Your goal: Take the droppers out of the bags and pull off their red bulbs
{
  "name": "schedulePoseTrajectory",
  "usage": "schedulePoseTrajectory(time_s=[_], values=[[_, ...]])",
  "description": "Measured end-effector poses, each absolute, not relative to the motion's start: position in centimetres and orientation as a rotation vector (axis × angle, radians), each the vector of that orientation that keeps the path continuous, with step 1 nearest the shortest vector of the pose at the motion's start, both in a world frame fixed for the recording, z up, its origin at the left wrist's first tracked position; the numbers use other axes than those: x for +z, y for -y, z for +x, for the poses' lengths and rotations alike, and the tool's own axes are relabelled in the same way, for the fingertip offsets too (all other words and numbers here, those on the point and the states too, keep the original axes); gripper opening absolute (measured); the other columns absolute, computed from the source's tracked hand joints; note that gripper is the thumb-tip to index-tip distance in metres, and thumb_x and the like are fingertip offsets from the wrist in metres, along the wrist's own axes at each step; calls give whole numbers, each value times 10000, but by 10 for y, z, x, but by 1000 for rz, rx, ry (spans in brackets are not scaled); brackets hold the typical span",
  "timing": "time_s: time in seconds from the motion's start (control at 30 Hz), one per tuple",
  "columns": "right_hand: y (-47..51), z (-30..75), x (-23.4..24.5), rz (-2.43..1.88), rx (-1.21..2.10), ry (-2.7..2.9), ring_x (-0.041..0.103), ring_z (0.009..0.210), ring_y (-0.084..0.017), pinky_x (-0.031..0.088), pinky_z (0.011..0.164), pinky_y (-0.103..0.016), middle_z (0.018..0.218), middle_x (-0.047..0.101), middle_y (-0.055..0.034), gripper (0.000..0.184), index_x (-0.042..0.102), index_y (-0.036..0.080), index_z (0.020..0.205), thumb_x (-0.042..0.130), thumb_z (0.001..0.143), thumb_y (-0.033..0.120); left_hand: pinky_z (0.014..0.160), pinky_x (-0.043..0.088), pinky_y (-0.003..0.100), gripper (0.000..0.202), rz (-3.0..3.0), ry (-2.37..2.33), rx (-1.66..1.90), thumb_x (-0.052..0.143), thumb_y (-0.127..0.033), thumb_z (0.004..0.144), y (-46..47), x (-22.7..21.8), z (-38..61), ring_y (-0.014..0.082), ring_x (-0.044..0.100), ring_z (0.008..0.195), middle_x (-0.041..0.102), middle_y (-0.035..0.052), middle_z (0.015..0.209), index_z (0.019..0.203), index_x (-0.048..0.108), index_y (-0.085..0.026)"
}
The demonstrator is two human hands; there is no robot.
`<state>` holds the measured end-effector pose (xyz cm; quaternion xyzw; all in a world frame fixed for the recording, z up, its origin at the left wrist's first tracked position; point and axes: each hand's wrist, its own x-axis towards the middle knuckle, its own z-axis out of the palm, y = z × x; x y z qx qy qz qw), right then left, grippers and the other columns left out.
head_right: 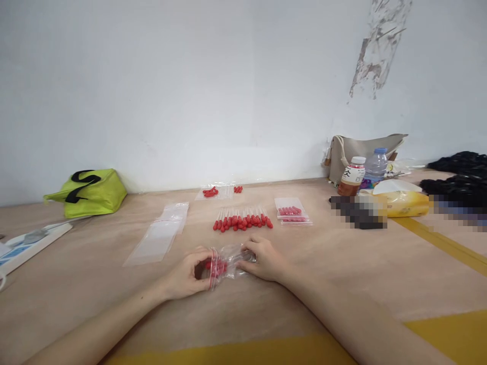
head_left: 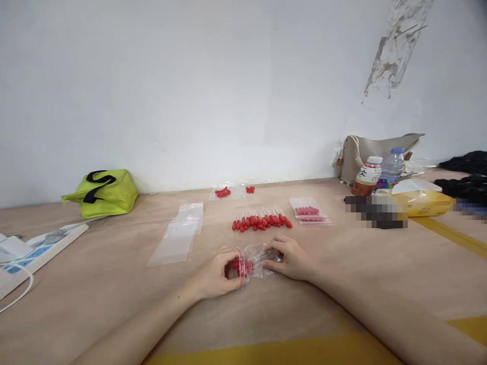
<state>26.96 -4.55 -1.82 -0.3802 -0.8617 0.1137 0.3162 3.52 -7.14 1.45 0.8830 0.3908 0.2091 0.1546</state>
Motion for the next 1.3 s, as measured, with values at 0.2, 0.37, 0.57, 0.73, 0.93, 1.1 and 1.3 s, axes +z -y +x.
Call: schedulePoseTrajectory(time_s=[0.2, 0.37, 0.57, 0.73, 0.93, 1.1, 1.3], values=[[44, 269, -20, -988, 319, 2268, 500, 687, -124, 399, 633, -243, 815, 517, -42, 245, 583, 172, 859, 580, 741, 386, 703, 388, 279, 224, 2641, -1086, 656, 479, -208, 780, 78, 13, 36, 164, 477, 785, 569, 38, 849, 994, 540, -185], [44, 270, -19, -988, 347, 2269, 499, 688, -120, 404, 636, -244, 826, 514, -41, 248, 575, 173, 873, 581, 740, 382, 733, 405, 278, 233, 2494, -1094, 675, 422, -291, 847, 72, 13, 33, 161, 522, 788, 612, 36, 834, 942, 607, -187], [45, 274, -18, -1021, 409, 2264, 494, 671, -115, 418, 627, -247, 837, 507, -43, 253, 578, 172, 846, 609, 712, 384, 804, 428, 273, 344, 2083, -1108, 567, 470, -356, 813, 49, 21, -12, 173, 556, 928, 606, 53, 1061, 1100, 555, -186], [43, 277, -16, -988, 462, 2288, 491, 667, -111, 426, 616, -245, 849, 502, -44, 257, 585, 178, 853, 604, 714, 394, 771, 430, 291, 371, 2177, -1322, 492, 489, -389, 785, 46, 27, -45, 172, 550, 869, 603, 37, 1040, 1116, 540, -228], [41, 278, -16, -989, 496, 2290, 488, 692, -113, 429, 621, -243, 872, 505, -46, 261, 588, 180, 867, 606, 713, 390, 708, 433, 261, 368, 2333, -1285, 369, 542, -387, 727, 50, 30, -30, 158, 538, 809, 578, 49, 966, 1042, 559, -198], [42, 278, -16, -992, 504, 2290, 480, 664, -102, 431, 625, -244, 871, 506, -44, 269, 593, 180, 878, 602, 717, 395, 559, 419, 223, 252, 2270, -1324, 145, 551, -321, 666, 34, 39, -5, 133, 532, 646, 593, 16, 749, 864, 569, -166], [42, 277, -15, -989, 489, 2299, 485, 696, -112, 427, 634, -244, 865, 507, -43, 264, 590, 181, 883, 596, 722, 391, 418, 322, 208, 36, 2107, -1458, -293, 578, -146, 477, 20, 58, 17, 110, 450, 421, 542, -18, 452, 510, 571, -158]])
